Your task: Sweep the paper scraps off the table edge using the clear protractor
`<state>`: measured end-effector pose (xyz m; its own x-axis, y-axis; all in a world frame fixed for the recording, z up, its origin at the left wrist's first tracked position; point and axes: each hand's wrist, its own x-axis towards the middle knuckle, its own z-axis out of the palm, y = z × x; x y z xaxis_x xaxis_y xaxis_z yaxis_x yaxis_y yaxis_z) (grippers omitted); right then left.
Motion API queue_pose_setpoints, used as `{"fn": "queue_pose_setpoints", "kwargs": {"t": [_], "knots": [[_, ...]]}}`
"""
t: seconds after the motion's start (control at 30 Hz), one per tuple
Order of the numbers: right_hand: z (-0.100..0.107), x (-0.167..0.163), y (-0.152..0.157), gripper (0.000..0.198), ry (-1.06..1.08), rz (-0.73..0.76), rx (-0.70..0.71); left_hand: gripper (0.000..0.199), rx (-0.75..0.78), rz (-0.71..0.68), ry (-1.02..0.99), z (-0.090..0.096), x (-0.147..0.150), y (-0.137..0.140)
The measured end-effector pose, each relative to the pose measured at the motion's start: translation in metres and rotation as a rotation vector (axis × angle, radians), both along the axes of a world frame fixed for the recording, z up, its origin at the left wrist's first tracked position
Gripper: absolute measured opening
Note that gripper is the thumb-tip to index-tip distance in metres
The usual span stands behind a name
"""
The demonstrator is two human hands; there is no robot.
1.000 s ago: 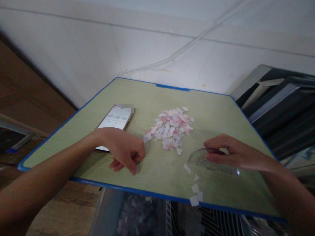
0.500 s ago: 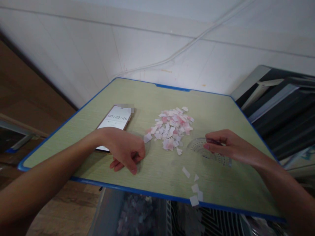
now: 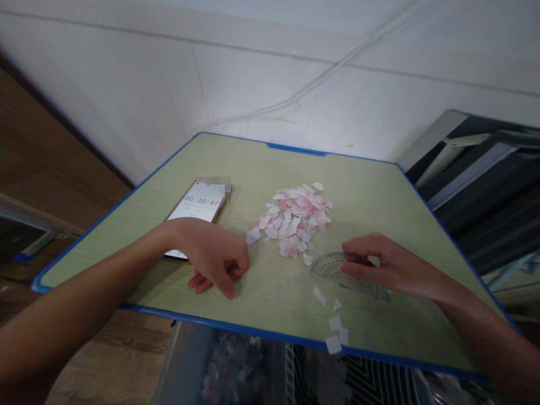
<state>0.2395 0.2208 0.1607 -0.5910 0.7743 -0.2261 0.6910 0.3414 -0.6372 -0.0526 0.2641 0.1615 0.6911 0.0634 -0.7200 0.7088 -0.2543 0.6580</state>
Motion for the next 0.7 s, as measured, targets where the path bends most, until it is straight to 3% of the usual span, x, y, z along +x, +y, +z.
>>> {"fn": "queue_pose_setpoints", "kwargs": {"t": [0.37, 0.57, 0.7], "knots": [[-0.005, -0.006, -0.006, 0.042, 0.046, 0.047, -0.024, 0.026, -0.037, 0.016, 0.015, -0.001, 0.0, 0.001], [0.005, 0.001, 0.002, 0.043, 0.08, -0.053, 0.093, 0.025, -0.026, 0.01, 0.024, 0.0, 0.0, 0.001], [0.003, 0.004, 0.006, 0.043, 0.04, -0.112, 0.077, 0.026, -0.015, 0.002, 0.005, -0.001, 0.0, 0.0]]}}
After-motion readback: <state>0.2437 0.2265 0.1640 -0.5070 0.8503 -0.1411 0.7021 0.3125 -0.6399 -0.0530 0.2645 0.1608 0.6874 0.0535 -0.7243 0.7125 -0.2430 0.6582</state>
